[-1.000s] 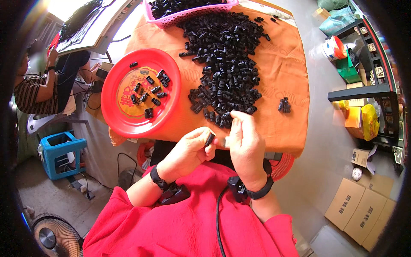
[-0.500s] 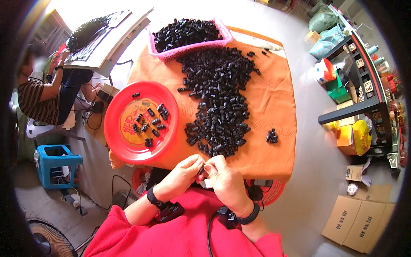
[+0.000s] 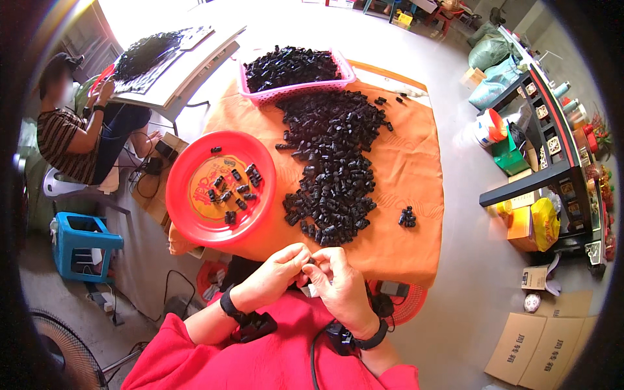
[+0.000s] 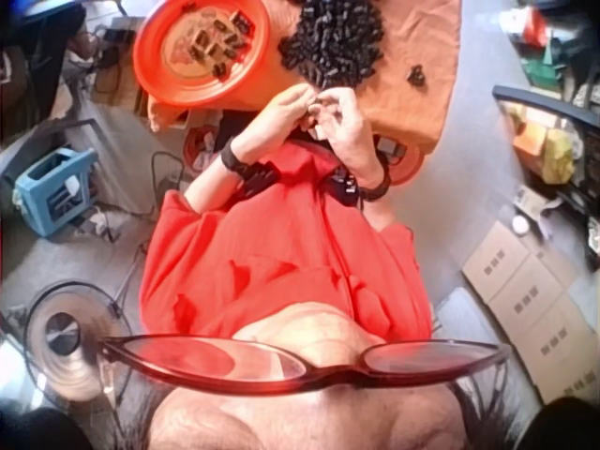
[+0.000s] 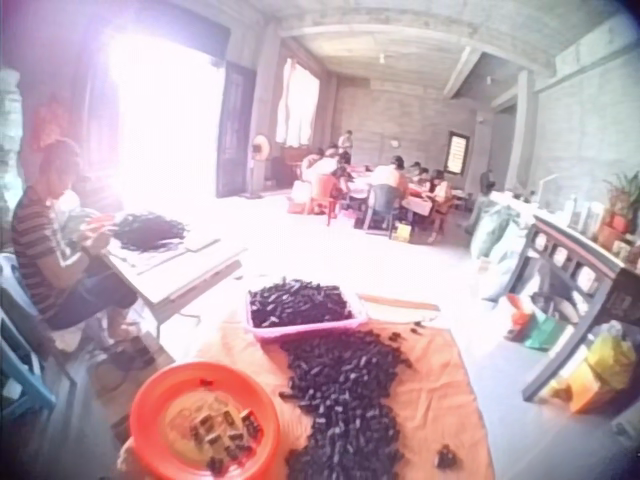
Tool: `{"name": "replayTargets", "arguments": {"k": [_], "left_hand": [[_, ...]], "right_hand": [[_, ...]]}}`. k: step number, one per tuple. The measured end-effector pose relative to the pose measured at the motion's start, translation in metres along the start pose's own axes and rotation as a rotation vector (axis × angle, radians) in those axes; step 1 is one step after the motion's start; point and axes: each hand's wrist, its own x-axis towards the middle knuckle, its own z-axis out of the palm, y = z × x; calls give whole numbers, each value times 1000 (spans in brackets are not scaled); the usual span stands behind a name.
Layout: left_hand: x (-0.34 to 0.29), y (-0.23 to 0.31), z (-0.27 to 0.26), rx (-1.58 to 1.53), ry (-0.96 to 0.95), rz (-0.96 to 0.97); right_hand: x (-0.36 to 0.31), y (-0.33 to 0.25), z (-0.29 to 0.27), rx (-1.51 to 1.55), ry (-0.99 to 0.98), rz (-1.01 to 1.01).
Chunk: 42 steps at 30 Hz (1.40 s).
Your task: Assembling or sorting small black plastic components at a table.
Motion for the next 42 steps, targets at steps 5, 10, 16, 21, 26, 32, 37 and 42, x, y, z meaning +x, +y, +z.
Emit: {"name": "replayTargets", "arguments": {"k": [5,10,16,21,26,32,37,42], "left_hand": [[-13,1,0,13,-45,-7],[-22,-12,-1,-293,-150,-53],[-29,-22,-2,-339,-172,-57],[-30,-26,-1,-335,-199,-44],[-29,-24,-2,-318,-192,-76],[-22,-21,-7,-395,-175,-94],[-13,-12,-9,-361,-123,-96],[-5,-6,-13,-288,-95,-61]], "right_hand": [[-11,-3,2,-25,-13,-46],[-21,1,5,12,10,-58],[-32,2,12,66,-2,-61],[-39,-4,14,21,9,-39],[-37,-2,13,-78,6,-65],[-20,2,15,-69,64,3],[0,-2,21,-432,272,-57],[14,-3,23,-517,278,-50]]}}
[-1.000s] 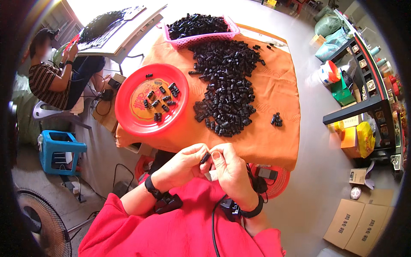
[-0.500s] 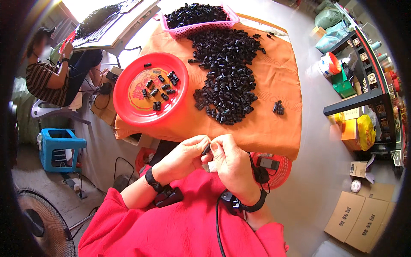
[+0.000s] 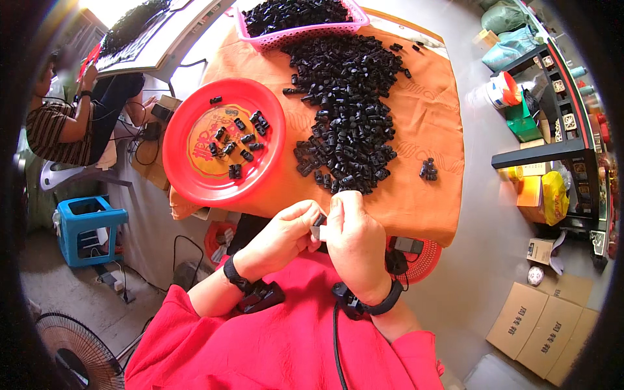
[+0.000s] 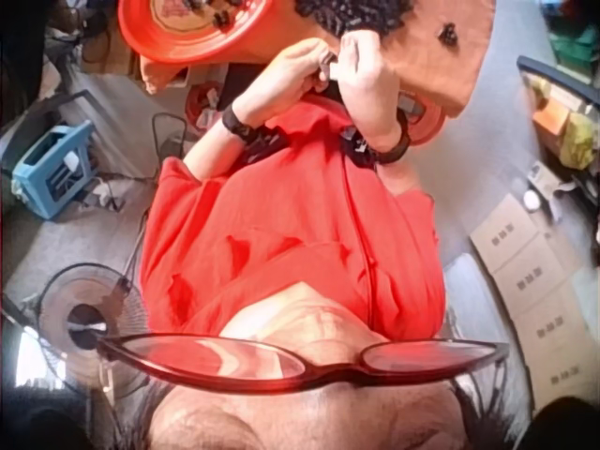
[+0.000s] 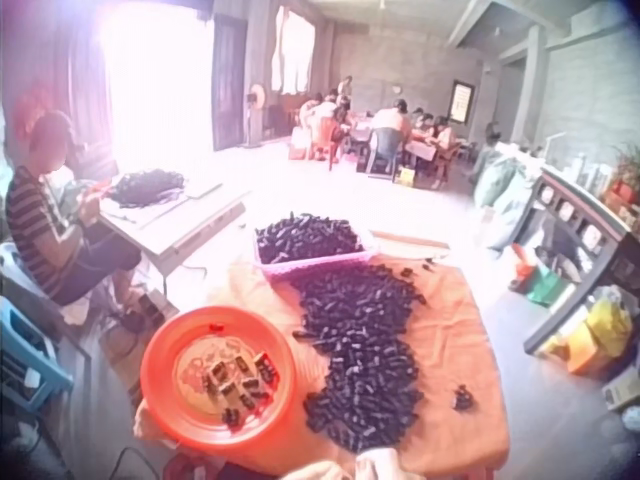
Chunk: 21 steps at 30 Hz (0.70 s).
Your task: Assembling or sorting small black plastic components at a table.
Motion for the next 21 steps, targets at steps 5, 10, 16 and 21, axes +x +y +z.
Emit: {"name": "replayTargets", "arguments": {"k": [5,10,16,21], "left_hand": [[4,2,-5,21,11,-23],[7,1,-8,49,21,-35],[9,0,-10,72,32,-40],[10,2,-9,76,34,-40]], "right_hand": [[6,1,2,-33,-13,48],[7,3,3,-37,-18,76],[8,3,3,-18,-14,79],[9,5,4,-53,16,70]]}}
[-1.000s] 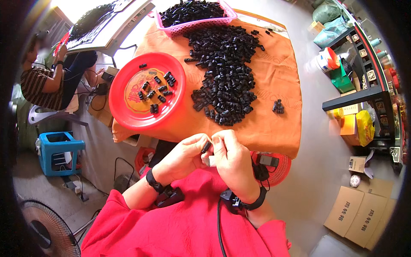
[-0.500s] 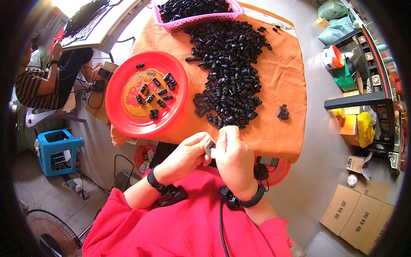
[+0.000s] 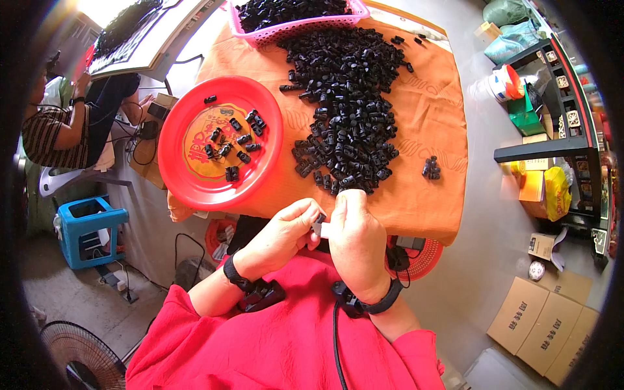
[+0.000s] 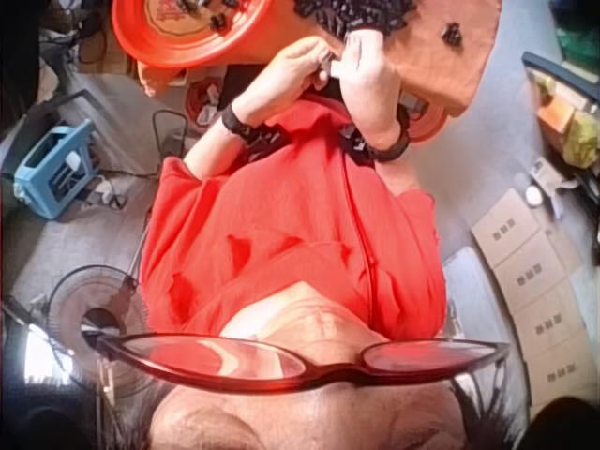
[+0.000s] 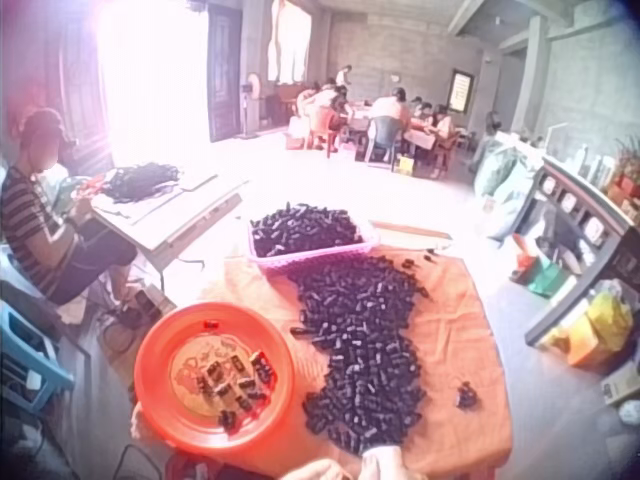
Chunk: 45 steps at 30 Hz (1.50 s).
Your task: Assembling or sorting small black plastic components at a table.
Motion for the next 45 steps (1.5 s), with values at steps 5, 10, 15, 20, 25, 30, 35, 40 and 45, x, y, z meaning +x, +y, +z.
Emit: {"name": "replayTargets", "arguments": {"k": [5,10,15,20,25,30,35,40,45], "left_hand": [[-3,6,2,-34,14,-6],[-3,11,-17,-144,-31,-87],[-2,19,-17,70,57,-105],[5,20,-23,27,111,-71],[11,20,-24,-133,132,-25],[14,24,-20,-267,172,-11],[22,19,-19,159,259,95],[35,17,-7,1180,460,528],[42,14,-6,1494,570,523]], "right_hand": [[10,12,2,72,165,-47],[17,17,-6,214,25,43],[16,48,-13,46,-321,-18],[23,55,-4,-157,-393,-112],[37,54,5,-207,-273,-158],[44,50,9,-87,-159,-230],[40,52,0,64,-119,-120],[36,60,-4,109,-91,-93],[32,62,-5,117,-95,-74]]}}
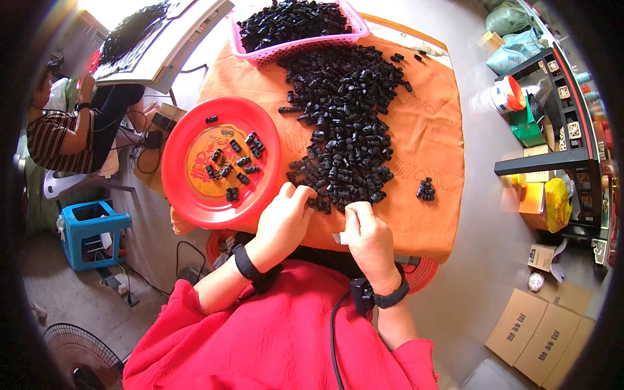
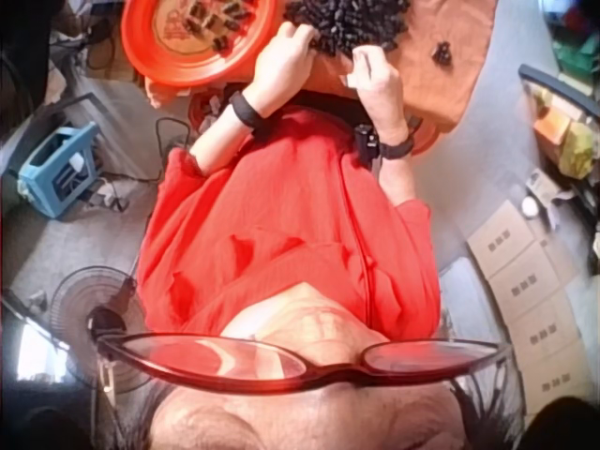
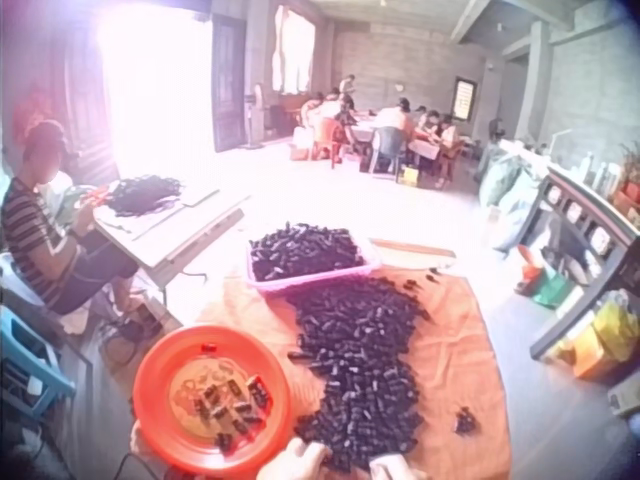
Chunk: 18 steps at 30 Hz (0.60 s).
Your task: Assembling or sorting small black plastic components at a table.
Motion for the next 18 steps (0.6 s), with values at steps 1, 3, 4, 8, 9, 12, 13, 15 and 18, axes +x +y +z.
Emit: {"name": "replayTargets", "arguments": {"k": [1,3,4,8,9,12,13,15,18], "left_hand": [[0,0,1,20,-8,-10],[1,0,3,37,-9,-14],[1,0,4,54,-5,-20],[-2,-2,2,-13,85,42],[-2,-5,1,-210,72,58],[-1,-14,-11,-778,-148,-118],[-1,-15,-17,-1143,-359,-318],[-1,-11,-23,-1528,-572,-559],[-1,-7,-23,-1569,-555,-623]], "right_hand": [[0,1,0,4,-7,17],[0,0,-1,8,-12,37],[0,-2,-1,12,-11,27],[0,1,-2,29,-2,9],[0,1,-2,30,0,11],[-1,-7,-5,83,-21,22],[-3,-15,-8,189,-41,64],[-6,-27,-11,295,-59,106],[-8,-40,-13,401,-117,134]]}}
